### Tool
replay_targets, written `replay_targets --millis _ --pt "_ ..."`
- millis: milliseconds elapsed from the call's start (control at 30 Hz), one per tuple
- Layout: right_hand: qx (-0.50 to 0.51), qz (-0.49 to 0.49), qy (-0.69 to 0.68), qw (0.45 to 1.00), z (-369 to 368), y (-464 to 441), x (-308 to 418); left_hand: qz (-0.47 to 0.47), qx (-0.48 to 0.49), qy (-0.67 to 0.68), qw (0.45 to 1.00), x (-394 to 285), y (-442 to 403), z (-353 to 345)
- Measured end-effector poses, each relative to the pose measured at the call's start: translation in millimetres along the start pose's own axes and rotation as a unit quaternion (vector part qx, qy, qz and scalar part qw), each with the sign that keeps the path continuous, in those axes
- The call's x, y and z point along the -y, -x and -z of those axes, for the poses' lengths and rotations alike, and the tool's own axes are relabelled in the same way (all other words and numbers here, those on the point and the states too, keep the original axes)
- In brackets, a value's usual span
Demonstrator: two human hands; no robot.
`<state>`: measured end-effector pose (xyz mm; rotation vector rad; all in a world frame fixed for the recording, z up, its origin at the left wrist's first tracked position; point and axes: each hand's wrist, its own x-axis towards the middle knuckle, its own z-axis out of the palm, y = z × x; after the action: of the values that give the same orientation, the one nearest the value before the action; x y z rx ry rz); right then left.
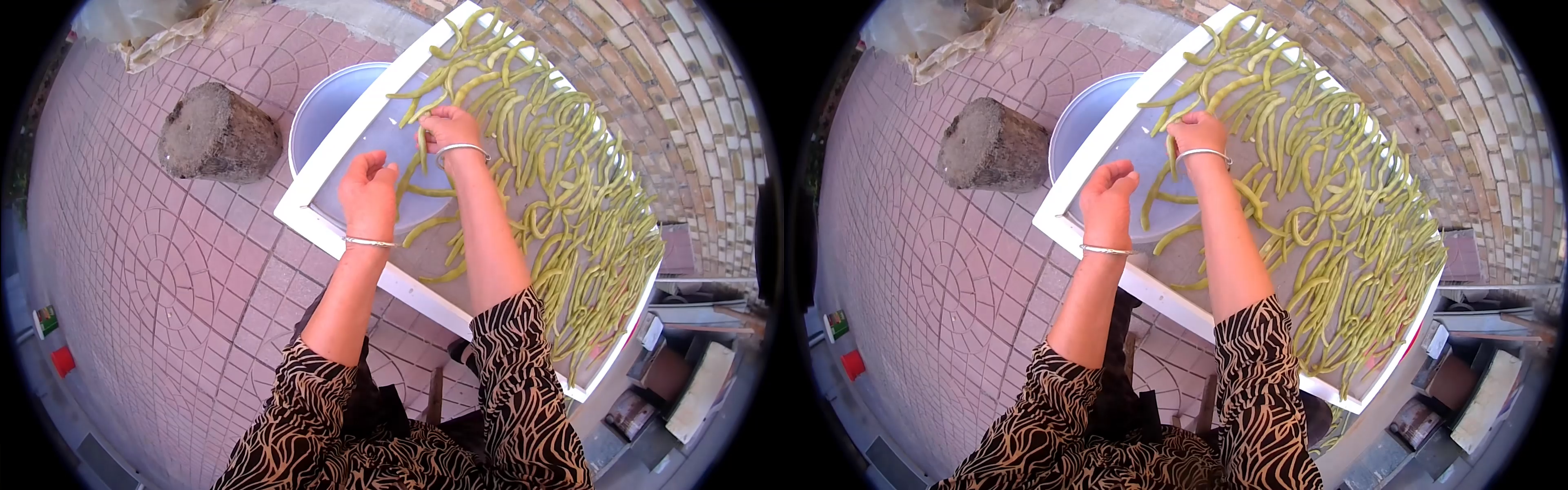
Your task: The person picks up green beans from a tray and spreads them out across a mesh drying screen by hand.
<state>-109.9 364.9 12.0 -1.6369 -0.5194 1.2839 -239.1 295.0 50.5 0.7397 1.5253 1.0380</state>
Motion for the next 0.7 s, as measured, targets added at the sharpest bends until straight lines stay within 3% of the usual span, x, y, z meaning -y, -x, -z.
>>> replay_targets --millis 100,200,300,400,600,700 --pt "-0.008 -0.017 -0.044 0.999 2.5 7.9 1.0 -0.001 -0.001 0.000 1.000 0.6 0.2 1.4" --pt "0.004 -0.093 0.028 0.995 6.3 15.6 11.3 0.001 -0.004 -0.005 1.000 -1.1 -1.0 1.9" --pt "0.031 -0.084 -0.019 0.996 2.6 21.9 8.9 -0.003 -0.003 -0.010 1.000 -1.2 -1.0 2.0" --pt "0.108 -0.097 -0.032 0.989 1.4 24.3 8.9 -0.005 -0.005 -0.009 1.000 -1.5 -1.4 1.7" --pt "0.151 -0.065 0.165 0.972 1.2 34.6 28.4 0.008 -0.014 0.009 1.000 -2.3 -0.5 2.0" --pt "0.079 -0.006 0.158 0.984 6.0 15.4 26.7 0.020 -0.010 -0.006 1.000 0.0 -2.2 2.1"
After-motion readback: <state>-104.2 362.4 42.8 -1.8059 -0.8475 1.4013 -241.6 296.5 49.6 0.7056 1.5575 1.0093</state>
